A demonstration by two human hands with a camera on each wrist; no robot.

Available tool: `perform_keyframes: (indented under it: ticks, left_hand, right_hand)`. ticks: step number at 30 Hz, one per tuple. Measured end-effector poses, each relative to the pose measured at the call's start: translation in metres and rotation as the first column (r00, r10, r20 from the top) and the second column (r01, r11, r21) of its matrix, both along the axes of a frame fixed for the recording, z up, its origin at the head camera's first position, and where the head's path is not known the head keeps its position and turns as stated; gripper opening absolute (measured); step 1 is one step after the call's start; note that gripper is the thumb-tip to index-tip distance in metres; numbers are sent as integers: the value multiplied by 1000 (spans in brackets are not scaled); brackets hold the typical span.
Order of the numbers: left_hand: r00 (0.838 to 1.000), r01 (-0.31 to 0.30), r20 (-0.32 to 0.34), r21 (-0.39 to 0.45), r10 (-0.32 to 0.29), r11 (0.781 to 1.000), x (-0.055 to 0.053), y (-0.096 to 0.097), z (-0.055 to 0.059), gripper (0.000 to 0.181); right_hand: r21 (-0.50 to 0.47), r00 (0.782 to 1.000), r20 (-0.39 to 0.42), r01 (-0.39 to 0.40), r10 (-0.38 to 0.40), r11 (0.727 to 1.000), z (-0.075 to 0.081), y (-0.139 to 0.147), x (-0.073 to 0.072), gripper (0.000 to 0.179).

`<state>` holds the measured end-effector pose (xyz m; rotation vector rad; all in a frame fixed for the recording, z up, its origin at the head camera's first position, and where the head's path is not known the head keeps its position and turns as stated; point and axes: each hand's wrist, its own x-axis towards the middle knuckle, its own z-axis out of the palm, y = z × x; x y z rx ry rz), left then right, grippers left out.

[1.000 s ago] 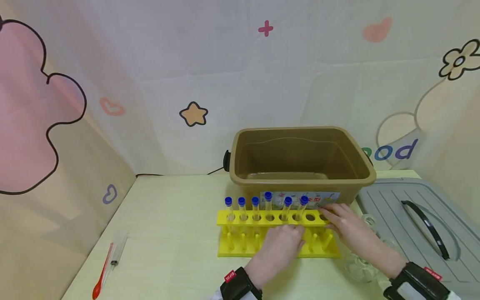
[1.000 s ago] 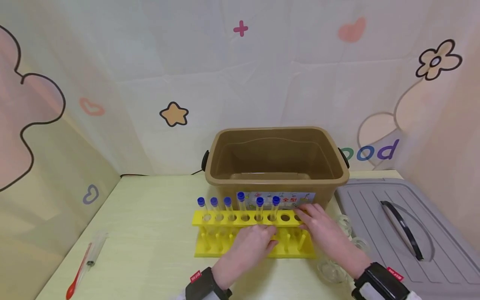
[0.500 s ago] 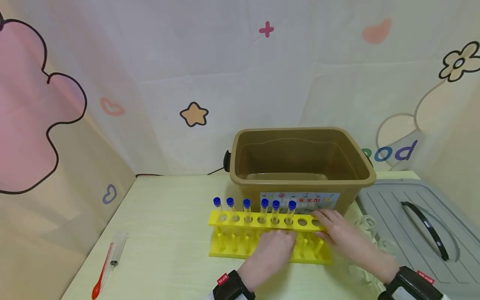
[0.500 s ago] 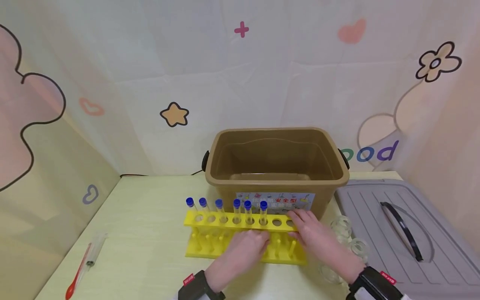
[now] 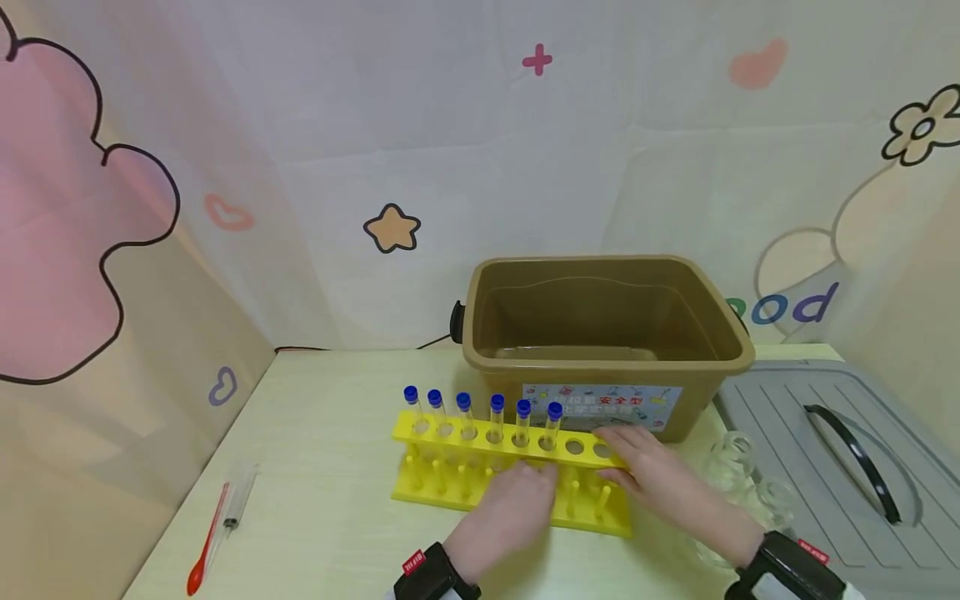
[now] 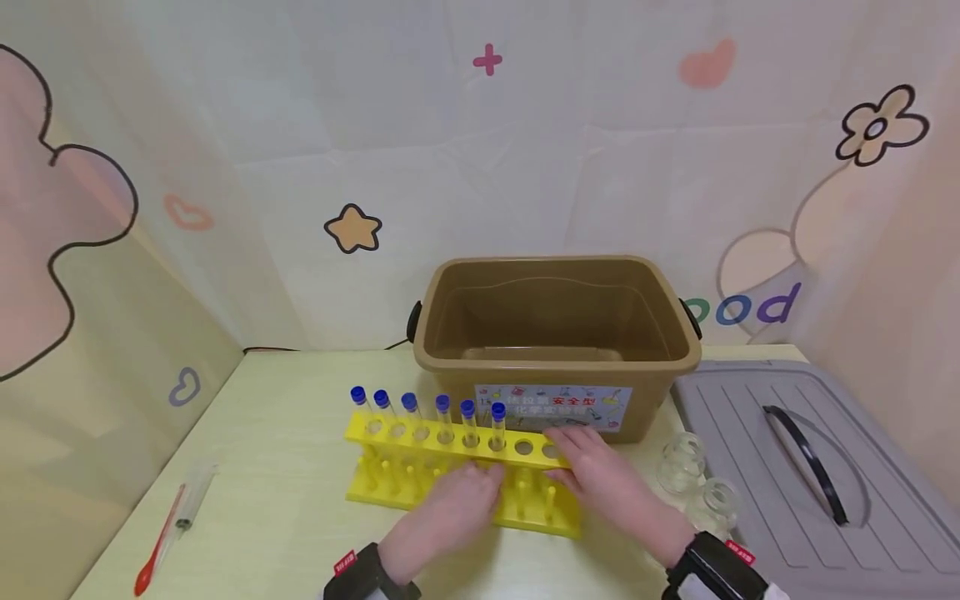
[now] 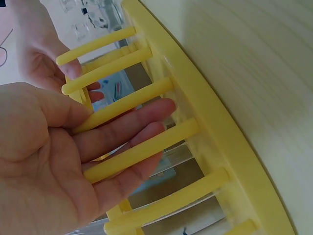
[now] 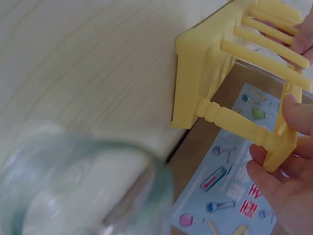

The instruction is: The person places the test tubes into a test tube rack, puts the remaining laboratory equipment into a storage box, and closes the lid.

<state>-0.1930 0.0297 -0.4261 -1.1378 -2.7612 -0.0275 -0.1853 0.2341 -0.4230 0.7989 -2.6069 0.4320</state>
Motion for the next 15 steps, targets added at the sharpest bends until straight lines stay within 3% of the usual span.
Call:
perform_keyframes:
  ticks: [7,15]
  left_hand:
    - [999,-33,26,7,32,999,-4,-16,0,7]
    - [996,-91,-5,4,91,996,-5,-37,1,8]
  right_hand:
    - [-19,1000,24,-1,2,1000,-2,-17,-1,45]
    - [-26,998,42,-50,51,998,-3,-34,-7,46]
